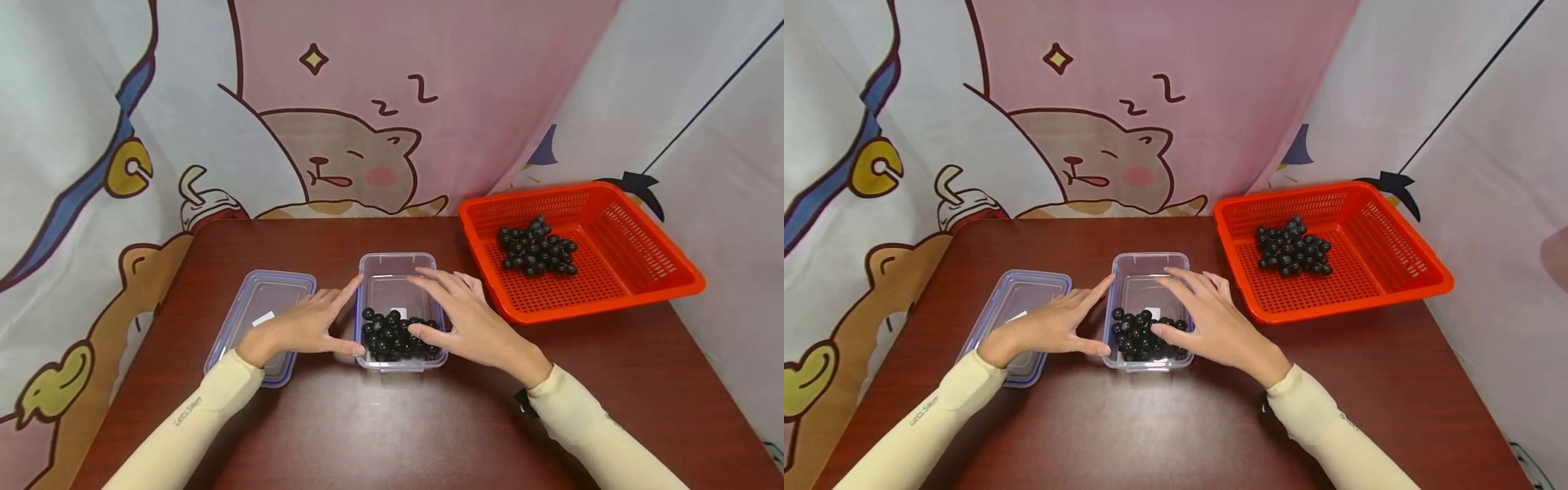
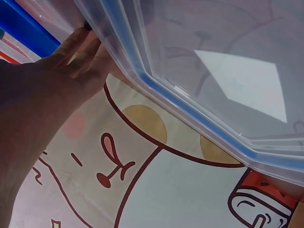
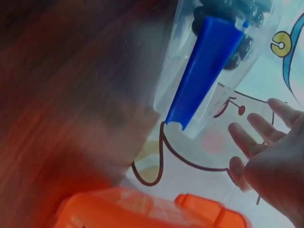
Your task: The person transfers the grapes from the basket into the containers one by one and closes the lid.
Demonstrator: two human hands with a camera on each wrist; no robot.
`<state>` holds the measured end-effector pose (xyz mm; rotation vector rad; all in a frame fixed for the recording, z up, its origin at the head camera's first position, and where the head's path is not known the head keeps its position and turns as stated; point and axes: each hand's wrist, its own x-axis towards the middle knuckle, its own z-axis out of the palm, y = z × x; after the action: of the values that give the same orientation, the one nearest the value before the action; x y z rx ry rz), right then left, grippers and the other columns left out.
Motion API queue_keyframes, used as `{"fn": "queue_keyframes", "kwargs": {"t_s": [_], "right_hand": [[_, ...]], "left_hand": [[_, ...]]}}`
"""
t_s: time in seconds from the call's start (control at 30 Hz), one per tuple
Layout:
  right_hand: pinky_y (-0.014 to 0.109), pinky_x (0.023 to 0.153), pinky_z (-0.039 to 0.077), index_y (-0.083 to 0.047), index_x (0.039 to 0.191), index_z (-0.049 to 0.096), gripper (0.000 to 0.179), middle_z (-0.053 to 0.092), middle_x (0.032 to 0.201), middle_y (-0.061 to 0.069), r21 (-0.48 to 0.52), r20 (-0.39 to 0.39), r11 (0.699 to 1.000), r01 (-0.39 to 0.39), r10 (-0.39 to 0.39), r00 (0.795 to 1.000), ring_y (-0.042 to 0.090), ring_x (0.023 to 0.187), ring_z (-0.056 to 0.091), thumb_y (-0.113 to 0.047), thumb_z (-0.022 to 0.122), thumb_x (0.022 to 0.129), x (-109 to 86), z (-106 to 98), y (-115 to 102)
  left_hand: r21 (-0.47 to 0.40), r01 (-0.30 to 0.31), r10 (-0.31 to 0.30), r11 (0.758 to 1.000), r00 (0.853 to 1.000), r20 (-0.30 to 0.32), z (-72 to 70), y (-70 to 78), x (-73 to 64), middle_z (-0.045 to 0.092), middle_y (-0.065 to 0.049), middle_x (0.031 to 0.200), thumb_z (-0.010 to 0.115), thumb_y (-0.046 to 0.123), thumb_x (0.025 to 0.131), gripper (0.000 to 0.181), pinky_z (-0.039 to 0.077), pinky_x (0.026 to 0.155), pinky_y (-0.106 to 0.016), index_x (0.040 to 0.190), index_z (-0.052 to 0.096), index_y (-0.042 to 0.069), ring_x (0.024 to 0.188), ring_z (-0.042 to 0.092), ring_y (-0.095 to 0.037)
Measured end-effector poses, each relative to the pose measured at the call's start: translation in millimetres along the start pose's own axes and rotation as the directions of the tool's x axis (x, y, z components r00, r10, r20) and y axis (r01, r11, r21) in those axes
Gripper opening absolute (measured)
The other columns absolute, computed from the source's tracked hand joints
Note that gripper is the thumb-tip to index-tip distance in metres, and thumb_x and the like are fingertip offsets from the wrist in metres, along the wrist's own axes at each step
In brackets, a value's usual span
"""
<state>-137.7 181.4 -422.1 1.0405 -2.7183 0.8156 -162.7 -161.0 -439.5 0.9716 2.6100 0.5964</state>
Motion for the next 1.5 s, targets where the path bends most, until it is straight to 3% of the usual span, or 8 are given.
{"fn": "queue_keyframes", "kwargs": {"t_s": [0.23,0.4,0.7,1.03,1.33,1.5], "right_hand": [[0.065,0.119,0.023,-0.023,0.164,0.051,0.07,0.04,0.171,0.004,-0.003,-0.043,1.0,-0.006,0.006,0.999,0.026,0.151,0.041,-0.053,0.07,0.104,1.4,-12.7,9.0],[0.067,0.117,0.024,-0.024,0.165,0.051,0.066,0.039,0.172,0.006,0.019,-0.094,0.999,-0.031,0.033,0.995,0.032,0.152,0.038,-0.046,0.069,0.106,-1.0,-20.0,15.6],[0.064,0.111,0.028,-0.025,0.162,0.054,0.059,0.042,0.169,0.004,0.021,-0.175,0.996,-0.086,0.088,0.981,0.034,0.152,0.041,-0.043,0.066,0.107,-2.8,-37.5,27.6],[0.073,0.11,0.028,-0.024,0.16,0.056,0.053,0.043,0.169,0.005,0.033,-0.218,0.984,-0.176,0.179,0.959,0.034,0.153,0.038,-0.043,0.06,0.111,-7.8,-48.7,40.8],[0.069,0.105,0.033,-0.011,0.155,0.06,0.047,0.047,0.166,0.008,0.035,-0.292,0.986,-0.164,0.166,0.942,0.036,0.149,0.042,-0.032,0.056,0.114,-11.4,-54.1,54.9],[0.072,0.104,0.032,-0.013,0.156,0.06,0.046,0.047,0.166,0.01,0.034,-0.308,0.981,-0.192,0.193,0.932,0.038,0.149,0.042,-0.032,0.055,0.114,-13.7,-60.3,63.7]], "left_hand": [[0.0,-0.012,0.012,1.0,1.0,-0.005,-0.6,0.2,0.5,0.044,-0.027,0.164,0.078,0.072,0.091,0.129,0.032,0.115,-0.077,0.177,-0.001,0.018,0.149,0.044,-0.047],[-0.013,-0.006,0.006,1.0,1.0,0.002,-0.3,1.4,0.2,0.043,-0.027,0.165,0.079,0.072,0.09,0.129,0.029,0.116,-0.078,0.177,-0.001,0.018,0.15,0.043,-0.048],[-0.021,-0.002,0.002,1.0,1.0,-0.003,-0.3,1.5,0.3,0.042,-0.028,0.165,0.079,0.071,0.09,0.129,0.028,0.117,-0.078,0.177,-0.001,0.018,0.152,0.041,-0.047],[-0.026,0.005,-0.005,1.0,1.0,0.0,-0.6,1.4,-0.8,0.041,-0.026,0.167,0.078,0.073,0.09,0.129,0.025,0.117,-0.079,0.177,-0.001,0.019,0.153,0.039,-0.045],[-0.026,0.015,-0.015,1.0,1.0,0.011,-1.6,1.4,-1.2,0.04,-0.026,0.168,0.077,0.075,0.09,0.13,0.024,0.119,-0.078,0.177,-0.002,0.021,0.154,0.037,-0.044],[-0.021,0.011,-0.011,1.0,1.0,0.013,-0.2,0.1,-0.9,0.04,-0.026,0.167,0.077,0.075,0.09,0.13,0.024,0.118,-0.078,0.177,-0.004,0.02,0.154,0.038,-0.044]]}}
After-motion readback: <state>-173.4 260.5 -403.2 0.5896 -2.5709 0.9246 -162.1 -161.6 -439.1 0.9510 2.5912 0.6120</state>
